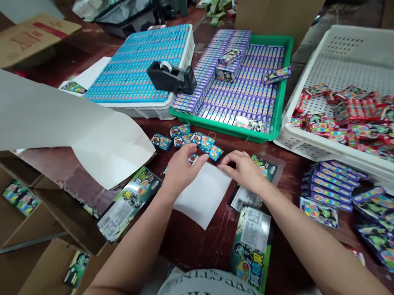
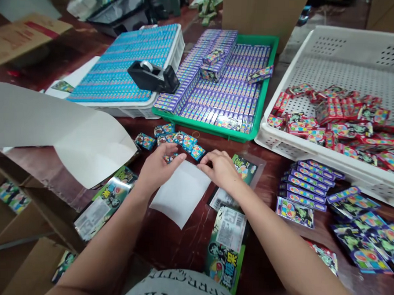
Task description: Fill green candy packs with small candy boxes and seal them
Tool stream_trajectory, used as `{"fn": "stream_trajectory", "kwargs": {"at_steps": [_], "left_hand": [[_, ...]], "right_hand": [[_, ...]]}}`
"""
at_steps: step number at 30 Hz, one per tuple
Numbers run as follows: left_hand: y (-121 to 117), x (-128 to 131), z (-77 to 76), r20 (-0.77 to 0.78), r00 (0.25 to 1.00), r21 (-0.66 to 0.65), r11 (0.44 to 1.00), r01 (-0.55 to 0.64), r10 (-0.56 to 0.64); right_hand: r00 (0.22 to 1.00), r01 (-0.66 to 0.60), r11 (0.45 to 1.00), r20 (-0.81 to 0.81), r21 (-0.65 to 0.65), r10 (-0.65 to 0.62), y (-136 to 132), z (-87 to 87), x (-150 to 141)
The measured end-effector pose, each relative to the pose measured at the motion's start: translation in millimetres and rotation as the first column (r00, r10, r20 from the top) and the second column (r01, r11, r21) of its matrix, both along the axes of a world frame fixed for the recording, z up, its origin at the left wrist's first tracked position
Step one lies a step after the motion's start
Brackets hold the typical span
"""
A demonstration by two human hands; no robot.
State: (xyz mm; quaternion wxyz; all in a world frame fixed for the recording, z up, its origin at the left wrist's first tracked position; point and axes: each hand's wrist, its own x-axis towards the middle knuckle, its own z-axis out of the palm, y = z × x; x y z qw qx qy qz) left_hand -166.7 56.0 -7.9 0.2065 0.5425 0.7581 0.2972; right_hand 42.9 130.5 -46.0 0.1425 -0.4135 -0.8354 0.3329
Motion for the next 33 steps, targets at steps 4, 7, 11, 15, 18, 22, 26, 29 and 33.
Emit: {"fn": "stream_trajectory", "kwargs": {"at_steps": [4,7,11,15,18,22,26,29,33], "left_hand": [[-3.4,10.0,-14.3,-0.100,0.994,-0.073,0.996,0.048,-0.055],[-6.7,16.6,-22.8,-0.092,0.990,-0.072,0.992,0.100,-0.107],[-18.9,19.8,-25.4,-0.098,0.982,-0.027,0.986,0.162,-0.164],[-47.0,21.7,-24.0,-0.285,0.946,0.003,0.987,0.163,-0.155],[-69.0,26.5,-28.2,-0.375,0.916,-0.013,0.989,0.148,-0.142],[-85.0,30.1,-35.9,-0.329,0.938,-0.001,0.993,0.114,-0.108],[-89.1,24.2,-29.4,0.041,0.998,0.017,0.999,-0.042,0.041],[-86.7,20.3,-16.6,0.463,0.883,-0.116,0.993,-0.028,0.079],[-75.0,25.4,-5.4,0.685,0.727,-0.177,0.980,0.088,0.058]], "right_hand": [[1.000,0.002,1.000,0.030,-0.003,-0.002,-3.4,2.5,6.0],[0.997,-0.024,1.000,0.074,0.003,0.023,-6.7,0.3,4.0],[0.993,-0.069,0.998,0.101,0.009,0.068,-16.6,2.2,6.5],[0.990,-0.070,0.997,0.122,0.041,0.065,-30.7,10.2,14.7],[0.979,-0.098,0.992,0.184,0.080,0.081,-41.8,11.6,12.7],[0.971,-0.159,0.985,0.187,0.060,0.146,-52.7,9.5,4.1],[0.983,-0.161,0.987,0.092,0.003,0.160,-54.0,17.4,12.3],[0.986,-0.121,0.985,-0.128,-0.120,0.106,-52.1,27.9,29.3],[0.974,-0.104,0.993,-0.208,-0.056,0.091,-53.4,39.3,52.2]]}}
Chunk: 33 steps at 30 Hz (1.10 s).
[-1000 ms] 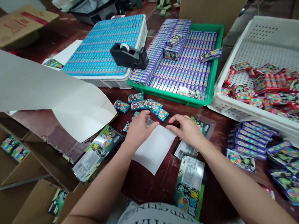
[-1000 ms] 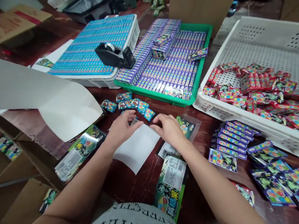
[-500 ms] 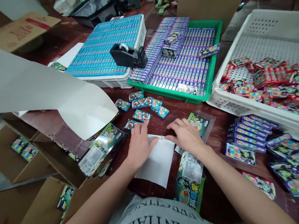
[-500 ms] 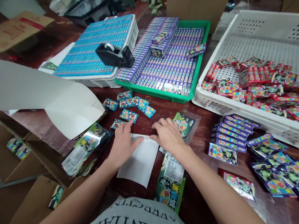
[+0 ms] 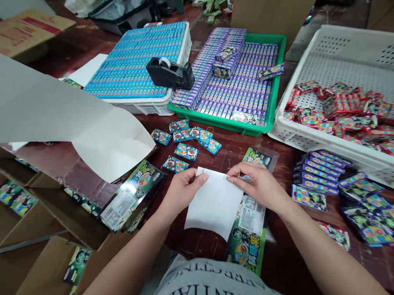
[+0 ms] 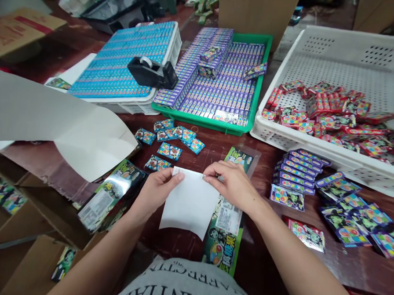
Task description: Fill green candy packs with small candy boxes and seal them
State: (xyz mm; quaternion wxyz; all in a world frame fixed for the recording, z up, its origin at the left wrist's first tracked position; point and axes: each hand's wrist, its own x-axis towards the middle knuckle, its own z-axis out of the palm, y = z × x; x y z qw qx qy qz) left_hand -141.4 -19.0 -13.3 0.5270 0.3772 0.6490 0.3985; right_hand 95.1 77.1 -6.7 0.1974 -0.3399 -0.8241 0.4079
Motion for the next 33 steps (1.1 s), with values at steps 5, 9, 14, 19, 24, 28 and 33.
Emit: {"fn": "stream_trajectory", "kwargs": {"at_steps": [5,9,14,19,24,28,33], "left_hand": [[19.4,16.3,3.7,-0.010,0.998,0.014,0.998,0.054,-0.054],[32.4,31.3,9.4,-0.083,0.980,0.095,0.977,0.189,-0.182],[45.1,43.9,15.4,-0.013,0.976,0.160,0.963,0.218,-0.219],[55.7,50.1,12.5,0.053,0.990,0.185,0.976,0.118,-0.130],[63.9,53.5,6.0,-0.069,0.985,0.320,0.932,0.170,-0.156],[70.6,53.5,5.4,-0.108,0.986,0.301,0.940,0.158,-0.131],[74.9,49.9,8.0,-0.035,0.991,0.211,0.969,0.131,-0.127]], "right_hand": [[0.968,0.151,0.988,-0.207,0.021,-0.144,0.1,15.0,13.9],[0.939,0.175,0.969,-0.265,-0.175,-0.218,10.1,19.5,4.2],[0.938,0.086,0.948,-0.296,-0.307,-0.181,20.6,7.9,-6.1],[0.954,0.160,0.973,-0.225,-0.169,-0.196,19.5,4.1,-0.6],[0.968,0.164,0.982,-0.177,-0.098,-0.179,19.9,9.2,2.1],[0.962,0.194,0.964,-0.156,-0.184,-0.224,22.0,8.6,2.4],[0.931,0.228,0.930,-0.216,-0.288,-0.295,27.0,-0.1,8.7]]}}
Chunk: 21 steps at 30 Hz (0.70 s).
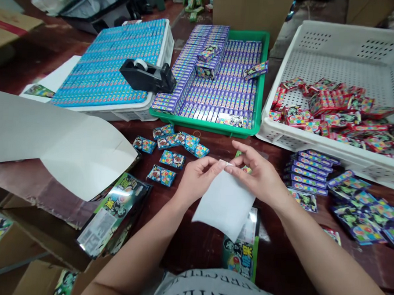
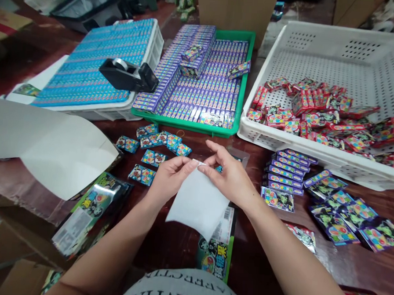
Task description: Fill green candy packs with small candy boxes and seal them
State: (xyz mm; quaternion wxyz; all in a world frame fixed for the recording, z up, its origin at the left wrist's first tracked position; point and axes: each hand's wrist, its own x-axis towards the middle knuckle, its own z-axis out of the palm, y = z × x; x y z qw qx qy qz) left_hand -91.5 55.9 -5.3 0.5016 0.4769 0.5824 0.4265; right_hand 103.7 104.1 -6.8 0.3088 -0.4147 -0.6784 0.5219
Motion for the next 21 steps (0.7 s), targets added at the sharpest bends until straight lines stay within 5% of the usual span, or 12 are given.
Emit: {"fn": "stream_trajectory", "kwargs": {"at_steps": [5,9,12,14,18,21], "left_hand": [[1.1,-3.1,-3.6,0.049,0.997,-0.034,0.997,0.062,-0.061],[11.1,-6.7,-9.1,-0.174,0.982,0.018,0.997,0.076,-0.071],[11.6,-4.4,-7.9,-0.526,0.835,0.303,0.953,0.007,0.161],[1.5,4.1,-6.1,-0.647,0.721,0.460,0.881,0.108,0.249],[-32.5,32.6,-9.7,-0.749,0.638,0.258,0.808,0.530,-0.179],[-47.1,44.6,-14.4,-0.687,0.645,0.134,0.815,0.564,-0.334]], "right_hand": [[0.988,0.056,0.998,-0.142,0.017,-0.053,9.8,-2.3,1.0],[0.959,0.166,0.986,-0.234,0.015,-0.158,11.3,14.0,2.8],[0.930,0.247,0.969,-0.273,-0.025,-0.244,3.8,27.3,20.1],[0.954,0.183,0.978,-0.224,-0.095,-0.201,-6.3,29.3,37.4],[0.988,-0.063,0.966,-0.149,-0.251,0.026,-33.9,13.6,67.9],[0.991,-0.084,0.954,-0.122,-0.289,0.050,-52.2,2.1,79.4]]}}
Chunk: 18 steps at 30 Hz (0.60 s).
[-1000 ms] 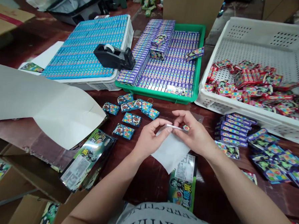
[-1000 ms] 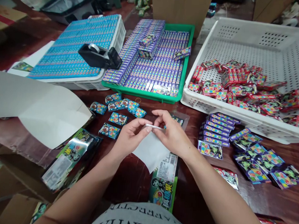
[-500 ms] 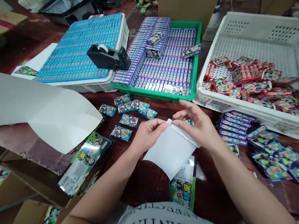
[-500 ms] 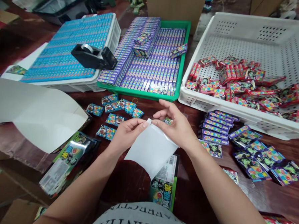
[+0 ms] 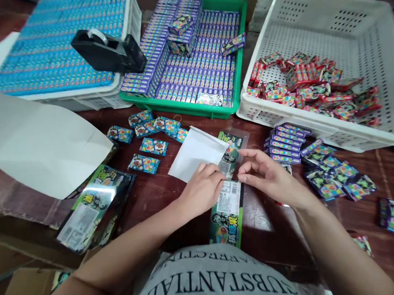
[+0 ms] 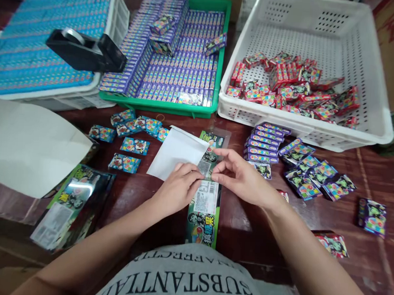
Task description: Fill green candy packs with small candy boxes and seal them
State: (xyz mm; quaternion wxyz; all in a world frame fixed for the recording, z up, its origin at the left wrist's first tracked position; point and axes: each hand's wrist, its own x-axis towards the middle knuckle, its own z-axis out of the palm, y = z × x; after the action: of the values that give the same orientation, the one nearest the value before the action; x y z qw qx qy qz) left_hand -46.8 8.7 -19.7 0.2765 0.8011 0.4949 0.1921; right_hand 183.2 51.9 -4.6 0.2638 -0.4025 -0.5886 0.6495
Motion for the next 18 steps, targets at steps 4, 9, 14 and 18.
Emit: {"fn": "stream_trajectory", "kwargs": {"at_steps": [4,9,14,18], "left_hand": [[-0.5,-3.4,7.2,0.207,0.974,-0.207,0.977,-0.047,0.091],[-0.9,-3.0,20.4,0.273,0.950,-0.421,0.907,-0.026,0.154],[-6.4,1.7,27.7,0.335,0.931,-0.359,0.933,-0.019,0.148],[-9.9,-0.8,31.3,0.358,0.925,-0.357,0.934,0.007,0.131]], "right_hand": [[0.999,0.026,1.000,-0.022,0.006,-0.026,-16.0,3.4,3.6],[0.999,-0.031,0.996,0.028,0.088,0.029,-26.6,7.4,-2.0],[0.942,-0.031,0.880,0.309,0.474,-0.133,-42.9,7.4,-5.4],[0.836,-0.173,0.660,0.463,0.731,-0.294,-62.1,8.8,-9.3]]}}
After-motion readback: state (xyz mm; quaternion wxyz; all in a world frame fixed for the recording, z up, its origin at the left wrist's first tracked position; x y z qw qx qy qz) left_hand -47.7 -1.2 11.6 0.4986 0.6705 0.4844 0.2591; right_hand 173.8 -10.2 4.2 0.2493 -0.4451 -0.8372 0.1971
